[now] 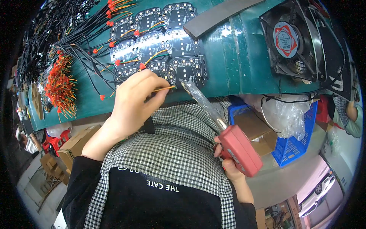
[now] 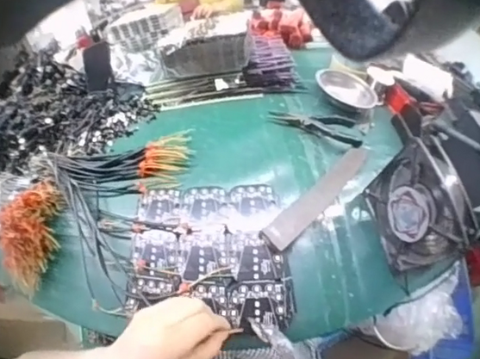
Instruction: The person solders wires onto circuit boards using a soldering tool and places the assembled boards into a container.
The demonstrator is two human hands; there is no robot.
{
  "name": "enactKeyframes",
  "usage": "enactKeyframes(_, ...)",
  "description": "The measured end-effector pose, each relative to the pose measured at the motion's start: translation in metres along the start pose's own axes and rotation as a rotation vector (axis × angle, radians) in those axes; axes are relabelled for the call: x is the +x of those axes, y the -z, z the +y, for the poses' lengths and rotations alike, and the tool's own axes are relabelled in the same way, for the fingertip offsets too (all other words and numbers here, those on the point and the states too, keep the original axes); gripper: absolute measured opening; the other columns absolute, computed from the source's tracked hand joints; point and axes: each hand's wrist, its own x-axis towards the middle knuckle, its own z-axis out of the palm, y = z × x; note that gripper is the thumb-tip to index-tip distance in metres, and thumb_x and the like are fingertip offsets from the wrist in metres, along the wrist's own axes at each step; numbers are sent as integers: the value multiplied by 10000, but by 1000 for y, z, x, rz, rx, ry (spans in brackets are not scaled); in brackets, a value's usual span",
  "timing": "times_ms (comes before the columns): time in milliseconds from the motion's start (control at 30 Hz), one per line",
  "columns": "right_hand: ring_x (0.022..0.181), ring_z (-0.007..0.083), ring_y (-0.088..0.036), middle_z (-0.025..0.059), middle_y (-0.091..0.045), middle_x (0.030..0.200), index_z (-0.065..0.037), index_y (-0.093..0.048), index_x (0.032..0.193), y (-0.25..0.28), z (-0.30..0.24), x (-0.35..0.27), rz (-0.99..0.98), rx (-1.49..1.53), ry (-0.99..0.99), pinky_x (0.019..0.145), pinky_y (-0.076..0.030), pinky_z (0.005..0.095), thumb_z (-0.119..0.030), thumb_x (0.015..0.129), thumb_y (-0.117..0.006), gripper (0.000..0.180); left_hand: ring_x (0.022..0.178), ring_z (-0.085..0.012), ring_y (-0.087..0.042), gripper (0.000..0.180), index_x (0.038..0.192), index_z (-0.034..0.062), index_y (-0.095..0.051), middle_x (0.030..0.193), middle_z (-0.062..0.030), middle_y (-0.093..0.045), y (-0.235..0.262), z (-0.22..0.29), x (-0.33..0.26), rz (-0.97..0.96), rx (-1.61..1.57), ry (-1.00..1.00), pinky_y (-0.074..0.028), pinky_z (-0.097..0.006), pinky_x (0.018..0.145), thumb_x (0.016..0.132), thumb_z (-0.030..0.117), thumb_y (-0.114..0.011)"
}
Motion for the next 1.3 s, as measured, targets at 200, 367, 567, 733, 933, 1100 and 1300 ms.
enactKeyframes(200, 658, 138, -571, 116, -627, 995, 50, -470, 1197, 5, 3, -2, -49, 40, 4, 589, -444, 253, -552, 703, -721, 818, 677, -248, -571, 129, 782, 54, -556, 729, -71, -517, -4, 0, 1, 18, 24, 94, -469, -343, 583, 699, 50, -655)
enactKeyframes(367, 601, 127, -575, 83, -635, 819, 84, -453, 1203, 9, 8, -2, -56, -18, 4, 564, -460, 241, -518, 681, -758, 853, 608, -162, -556, 123, 781, 29, -574, 692, -51, -528, -2, 4, 3, -12, 75, 118, -460, -259, 536, 700, -14, -655)
enactKeyframes(567, 603, 122, -582, 71, -624, 755, 94, -438, 1231, 12, 12, -3, -48, -3, -18, 578, -478, 235, -499, 671, -774, 883, 653, -238, -574, 136, 732, 60, -527, 704, -59, -519, -5, 3, 1, 3, 39, 122, -469, -344, 542, 671, 59, -649)
enactKeyframes(733, 592, 130, -587, 66, -624, 732, 98, -438, 1241, 18, 18, -5, -53, -55, -4, 590, -481, 248, -507, 683, -760, 884, 653, -246, -574, 132, 742, 57, -525, 701, -67, -515, -3, 4, 2, -10, 46, 128, -468, -348, 541, 675, 56, -639)
enactKeyframes(933, 567, 141, -586, 72, -644, 761, 79, -478, 1210, 17, 12, -4, -52, -374, 196, 589, -470, 269, -563, 718, -698, 838, 604, -177, -551, 129, 780, 36, -554, 701, -55, -517, 0, 7, 5, -41, 93, 148, -460, -278, 551, 690, 3, -640)
enactKeyframes(1100, 591, 153, -534, 140, -582, 991, 60, -493, 1110, 2, -3, -2, -11, -41, 9, 522, -437, 257, -593, 707, -691, 793, 634, -190, -557, 143, 783, 36, -555, 702, -57, -516, 5, 12, 7, -46, 164, 117, -455, -285, 563, 687, 4, -655)
enactKeyframes(1300, 594, 156, -539, 146, -580, 999, 53, -469, 1143, 3, -1, -3, 3, -18, 0, 519, -444, 259, -581, 721, -687, 792, 675, -165, -560, 147, 774, 22, -615, 734, -58, -573, 21, -3, 11, -85, -184, 50, -435, -264, 585, 667, -20, -707)
